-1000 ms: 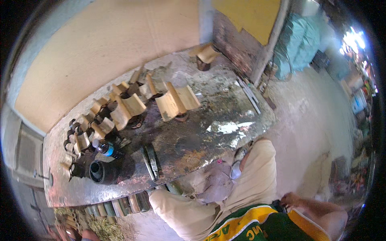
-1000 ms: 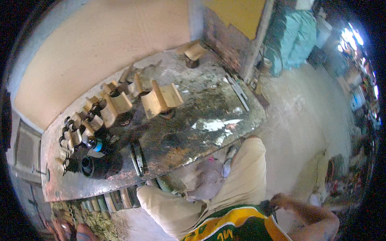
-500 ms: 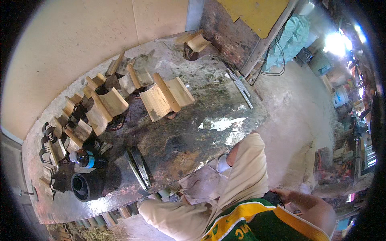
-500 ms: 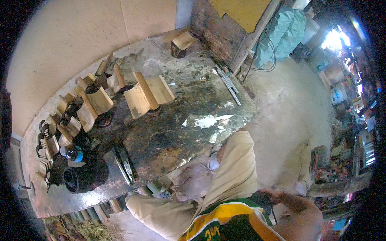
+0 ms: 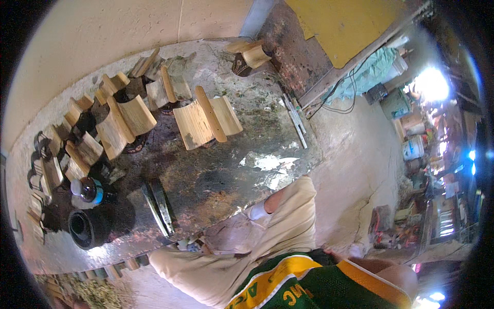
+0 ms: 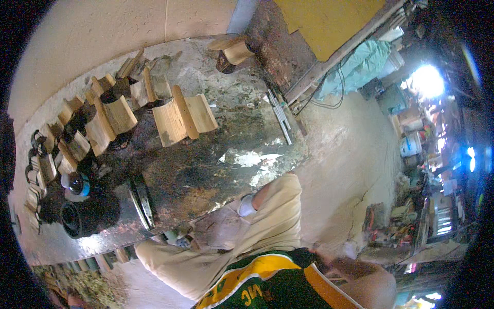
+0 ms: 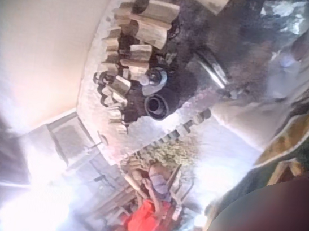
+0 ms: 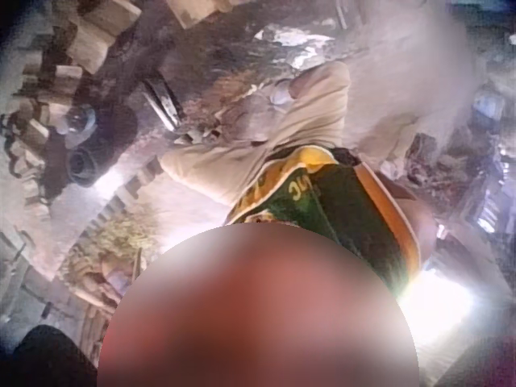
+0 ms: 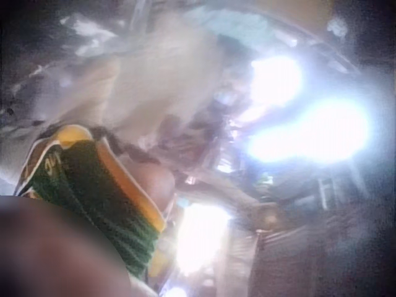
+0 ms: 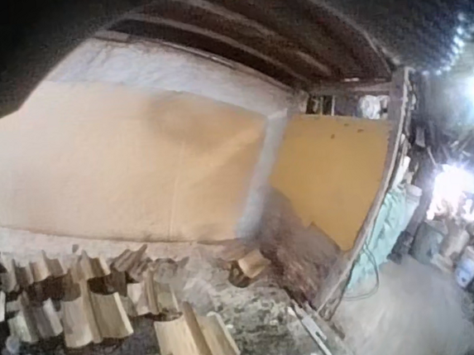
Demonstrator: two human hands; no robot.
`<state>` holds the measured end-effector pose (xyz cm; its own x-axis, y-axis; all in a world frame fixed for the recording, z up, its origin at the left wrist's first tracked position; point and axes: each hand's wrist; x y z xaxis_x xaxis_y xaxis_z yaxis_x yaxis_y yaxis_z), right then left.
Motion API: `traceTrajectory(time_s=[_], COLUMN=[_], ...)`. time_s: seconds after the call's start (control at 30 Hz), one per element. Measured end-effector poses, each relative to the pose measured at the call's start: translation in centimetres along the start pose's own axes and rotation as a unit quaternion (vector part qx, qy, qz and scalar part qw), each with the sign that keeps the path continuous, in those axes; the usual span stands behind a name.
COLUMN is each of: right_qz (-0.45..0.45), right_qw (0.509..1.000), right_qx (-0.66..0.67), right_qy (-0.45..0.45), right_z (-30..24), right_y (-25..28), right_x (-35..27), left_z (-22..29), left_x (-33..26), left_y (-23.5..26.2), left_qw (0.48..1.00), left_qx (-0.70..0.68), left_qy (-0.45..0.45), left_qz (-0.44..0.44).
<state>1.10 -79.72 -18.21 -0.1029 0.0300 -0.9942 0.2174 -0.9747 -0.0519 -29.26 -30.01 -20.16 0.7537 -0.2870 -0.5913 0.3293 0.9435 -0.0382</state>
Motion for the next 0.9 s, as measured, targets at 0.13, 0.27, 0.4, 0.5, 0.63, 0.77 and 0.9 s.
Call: traceTrajectory(time_s=[0.13, 0.27, 0.4, 0.5, 0.63, 0.77, 0.9], right_qz=[-0.011, -0.025, -0.029, -0.033, -0.005, 0.009, -0.01], right_qw=[1.0, 1.0, 1.0, 0.999, 0.998, 0.994, 0.997], right_qx=[-0.001, -0.002, -0.012, -0.016, -0.029, -0.051, -0.045], right_qy=[-0.009, -0.008, -0.005, 0.008, 0.062, 0.095, 0.061], right_z=[-0.9, -1.9, -2.1, -1.5, -0.5, -0.1, -0.1], right_y=[0.0, 0.4, 1.3, 1.8, 1.8, 1.3, 0.8], right_x=[-1.2, -1.1, -0.4, 0.4, 1.1, 1.1, 0.6], left_z=[0.3, 0.6, 0.6, 0.6, 0.9, 1.4, 1.5], left_x=[1.2, 2.0, 1.8, 1.4, 0.4, -0.7, -1.1], left_y=[-1.8, -3.4, -4.9, -6.0, -7.3, -8.2, -8.6], left_qw=[1.0, 1.0, 1.0, 1.0, 0.998, 0.996, 0.994], left_qx=[-0.006, -0.007, -0.009, -0.01, -0.015, -0.02, -0.031], left_qy=[-0.014, -0.017, -0.011, -0.001, 0.014, 0.029, 0.041], left_qz=[-0.001, 0.0, 0.013, 0.028, 0.052, 0.078, 0.094])
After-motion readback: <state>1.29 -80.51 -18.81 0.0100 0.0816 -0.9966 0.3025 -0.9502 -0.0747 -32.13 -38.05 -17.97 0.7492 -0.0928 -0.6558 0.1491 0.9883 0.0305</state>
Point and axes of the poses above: each hand's wrist, its own x-axis towards the middle knuckle, its own y-axis out of the back of the hand, z = x × y, and after that the axes turned 12 degrees about x, right-handed
